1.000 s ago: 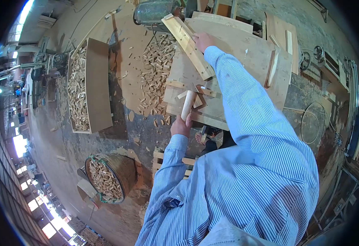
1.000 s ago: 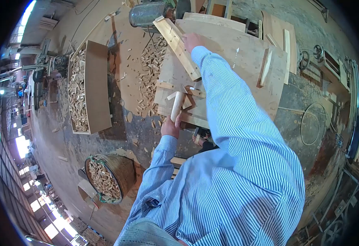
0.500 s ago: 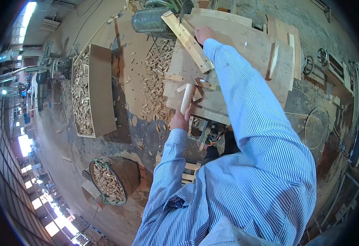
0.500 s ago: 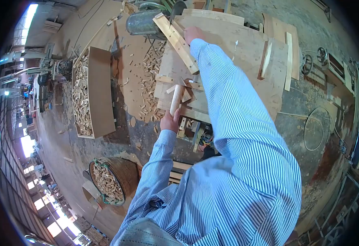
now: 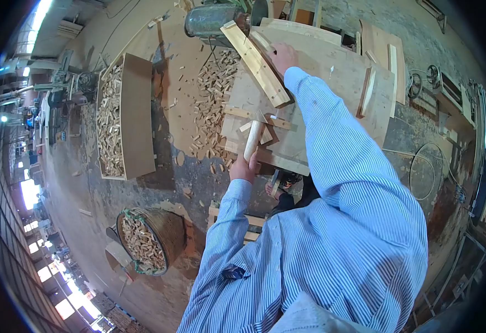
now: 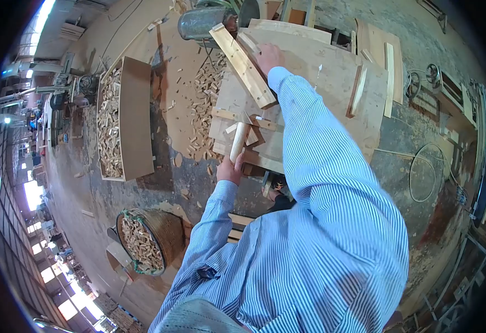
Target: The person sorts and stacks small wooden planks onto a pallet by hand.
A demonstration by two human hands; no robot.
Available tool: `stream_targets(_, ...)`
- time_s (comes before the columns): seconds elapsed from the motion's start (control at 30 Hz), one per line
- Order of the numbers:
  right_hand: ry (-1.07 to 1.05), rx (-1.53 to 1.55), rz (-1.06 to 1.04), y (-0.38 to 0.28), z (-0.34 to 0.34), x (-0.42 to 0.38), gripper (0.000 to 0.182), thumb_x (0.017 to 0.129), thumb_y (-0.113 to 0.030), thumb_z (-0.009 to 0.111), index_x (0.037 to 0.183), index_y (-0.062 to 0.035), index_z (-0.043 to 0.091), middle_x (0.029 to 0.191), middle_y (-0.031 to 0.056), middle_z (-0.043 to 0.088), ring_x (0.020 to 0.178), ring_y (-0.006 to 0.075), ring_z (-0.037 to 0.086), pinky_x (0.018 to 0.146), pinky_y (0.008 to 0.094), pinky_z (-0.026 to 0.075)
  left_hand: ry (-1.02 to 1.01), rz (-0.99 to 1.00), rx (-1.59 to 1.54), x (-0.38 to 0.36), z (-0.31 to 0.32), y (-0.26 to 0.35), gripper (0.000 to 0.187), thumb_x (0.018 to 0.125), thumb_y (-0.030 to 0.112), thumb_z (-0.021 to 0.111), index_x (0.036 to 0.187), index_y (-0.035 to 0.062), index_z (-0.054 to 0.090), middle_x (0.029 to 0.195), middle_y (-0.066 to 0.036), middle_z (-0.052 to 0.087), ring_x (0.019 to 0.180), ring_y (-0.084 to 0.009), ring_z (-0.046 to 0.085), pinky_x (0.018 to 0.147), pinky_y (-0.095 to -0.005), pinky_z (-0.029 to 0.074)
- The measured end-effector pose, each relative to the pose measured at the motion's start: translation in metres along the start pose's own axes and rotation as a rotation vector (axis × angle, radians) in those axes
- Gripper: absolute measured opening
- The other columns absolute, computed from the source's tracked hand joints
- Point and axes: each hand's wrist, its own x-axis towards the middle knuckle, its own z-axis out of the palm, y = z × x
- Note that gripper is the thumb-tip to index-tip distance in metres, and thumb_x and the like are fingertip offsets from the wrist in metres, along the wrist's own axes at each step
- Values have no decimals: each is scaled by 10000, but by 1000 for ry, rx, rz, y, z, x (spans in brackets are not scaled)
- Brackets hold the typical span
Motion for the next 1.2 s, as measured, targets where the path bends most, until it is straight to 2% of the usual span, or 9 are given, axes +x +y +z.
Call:
stream_targets(0.27, -148, 46, 58, -41, 16, -16, 288, 926, -321, 661, 1068, -105, 789, 1065, 181, 738, 1001, 388, 683, 934, 469, 520, -61, -56, -18, -27, -3, -24, 602, 972, 607, 561, 1104, 24, 637, 921, -269, 716, 886, -464, 695, 769, -549, 537)
stream_targets(0.33, -213, 73, 196, -42, 33, -6, 280, 927, -329, 644, 1073, -145, 795, 1048, 172, 743, 959, 393, 695, 921, 470, 526, -72, -79, 17, -31, -4, -26, 600, 969, 606, 567, 1098, 24, 631, 898, -268, 715, 865, -464, 695, 755, -546, 541)
stream_targets(0.47, -242, 102, 175, -37, 56, 15, 288, 952, -324, 593, 1004, -128, 797, 1061, 166, 740, 1041, 388, 669, 968, 480, 509, -81, -78, 12, -31, -3, -31, 602, 969, 607, 568, 1101, 23, 625, 891, -268, 716, 851, -465, 697, 747, -547, 546)
stream_targets(0.53, -184, 54, 123, -36, 61, 24, 273, 920, -328, 618, 1039, -171, 807, 1014, 163, 750, 948, 383, 701, 897, 467, 535, -95, -96, 22, -29, -5, -26, 587, 970, 593, 572, 1106, 24, 624, 899, -265, 718, 856, -464, 698, 753, -547, 548)
stream_targets(0.77, -194, 86, 200, -31, 55, 40, 266, 915, -331, 620, 1032, -184, 809, 1000, 151, 755, 940, 370, 706, 887, 463, 542, -104, -81, 3, -18, -5, -15, 557, 978, 556, 574, 1147, 26, 605, 901, -263, 719, 863, -460, 699, 754, -549, 548)
stream_targets(0.83, -233, 37, 161, -31, 49, 49, 293, 940, -296, 554, 984, -146, 802, 1062, 168, 740, 1005, 389, 691, 933, 485, 531, -59, -58, -47, -13, -5, -9, 587, 968, 614, 560, 1040, 34, 606, 877, -259, 715, 848, -458, 701, 754, -550, 548)
stream_targets(0.93, -263, -6, 167, -19, 48, 77, 294, 932, -305, 583, 994, -112, 796, 1065, 177, 740, 1009, 389, 694, 929, 485, 538, -67, -57, 12, 7, -3, 9, 572, 971, 604, 563, 1046, 38, 605, 862, -255, 713, 832, -458, 700, 738, -558, 547)
stream_targets(1.03, -151, -26, 164, 3, 70, 105, 248, 909, -343, 623, 967, -199, 816, 1006, 129, 756, 936, 371, 708, 869, 469, 549, -34, -25, -15, 26, 0, 23, 569, 977, 596, 559, 1042, 32, 597, 840, -251, 710, 814, -460, 699, 721, -564, 545)
stream_targets(1.2, -139, 15, 137, 14, 70, 124, 264, 891, -353, 634, 947, -166, 811, 1009, 153, 752, 935, 380, 706, 870, 475, 548, -2, -1, -15, 40, -1, 39, 583, 980, 599, 554, 1016, 18, 587, 824, -261, 702, 794, -471, 688, 709, -565, 542)
